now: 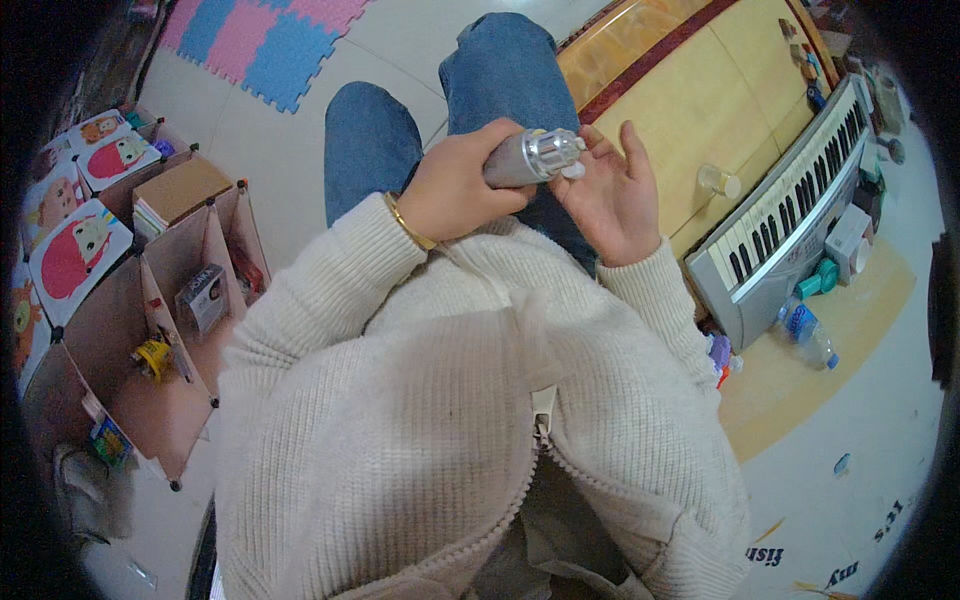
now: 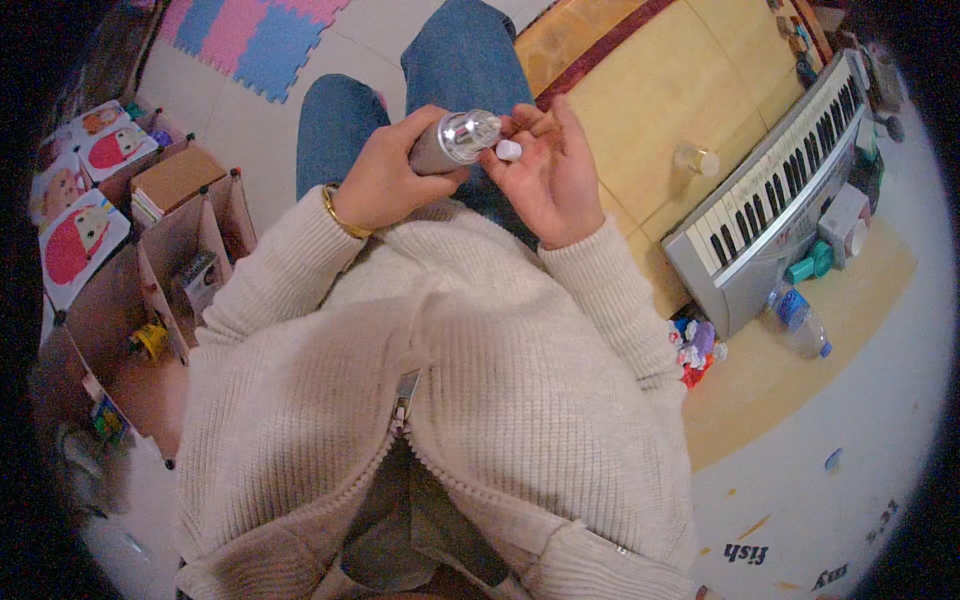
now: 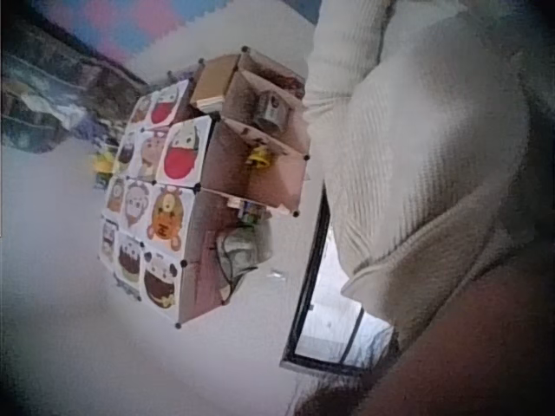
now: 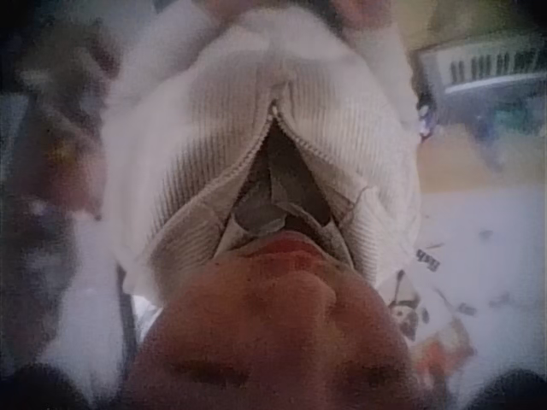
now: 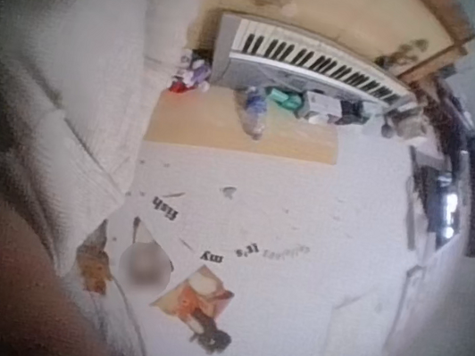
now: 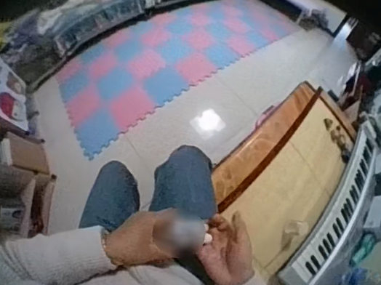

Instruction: The person sits on the floor and handles a silver bottle and a small clear container. They unscrew the bottle cap, place it down, then pick up the clear container and screw it onto the bottle. They continue to tighten the connection between the two parts.

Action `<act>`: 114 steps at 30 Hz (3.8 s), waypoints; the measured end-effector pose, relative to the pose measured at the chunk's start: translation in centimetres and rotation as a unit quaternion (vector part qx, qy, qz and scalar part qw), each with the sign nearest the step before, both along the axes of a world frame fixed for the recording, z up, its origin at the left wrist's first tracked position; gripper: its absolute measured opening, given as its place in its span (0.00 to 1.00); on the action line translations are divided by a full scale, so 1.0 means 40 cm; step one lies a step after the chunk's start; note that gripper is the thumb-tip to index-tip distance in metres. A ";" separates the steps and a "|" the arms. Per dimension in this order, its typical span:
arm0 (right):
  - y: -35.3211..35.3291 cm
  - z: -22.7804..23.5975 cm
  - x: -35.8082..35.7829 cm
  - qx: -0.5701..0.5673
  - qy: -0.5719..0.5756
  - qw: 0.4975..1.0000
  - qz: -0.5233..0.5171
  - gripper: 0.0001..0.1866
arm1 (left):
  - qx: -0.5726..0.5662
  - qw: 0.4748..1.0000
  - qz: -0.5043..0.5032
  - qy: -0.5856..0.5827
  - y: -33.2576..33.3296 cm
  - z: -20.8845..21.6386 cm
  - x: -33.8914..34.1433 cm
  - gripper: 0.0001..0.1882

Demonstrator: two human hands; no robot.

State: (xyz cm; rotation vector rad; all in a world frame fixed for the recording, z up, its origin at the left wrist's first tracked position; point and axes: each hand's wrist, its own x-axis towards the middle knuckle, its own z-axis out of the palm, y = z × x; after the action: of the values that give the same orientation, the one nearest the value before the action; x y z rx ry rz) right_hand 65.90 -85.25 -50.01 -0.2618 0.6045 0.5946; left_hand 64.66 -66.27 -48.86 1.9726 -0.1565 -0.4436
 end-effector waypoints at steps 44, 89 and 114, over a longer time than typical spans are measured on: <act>0.007 0.028 0.040 -0.034 -0.162 0.985 0.043 0.18 | 0.135 0.974 -0.080 -0.165 -0.020 0.106 -0.025 0.23; -0.037 0.142 0.009 -0.516 -0.579 0.616 0.138 0.16 | 0.038 0.999 -0.027 -0.002 0.007 0.074 -0.035 0.21; -0.064 0.111 -0.016 -0.518 -0.412 0.712 0.235 0.09 | 0.182 0.972 -0.070 -0.128 -0.009 0.063 -0.014 0.21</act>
State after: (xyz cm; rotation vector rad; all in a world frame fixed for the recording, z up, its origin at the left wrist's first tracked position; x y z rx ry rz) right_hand 65.24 -87.79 -45.56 -1.7068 -0.1034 0.4894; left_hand 64.09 -66.64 -46.35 2.3880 -0.4028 -0.3227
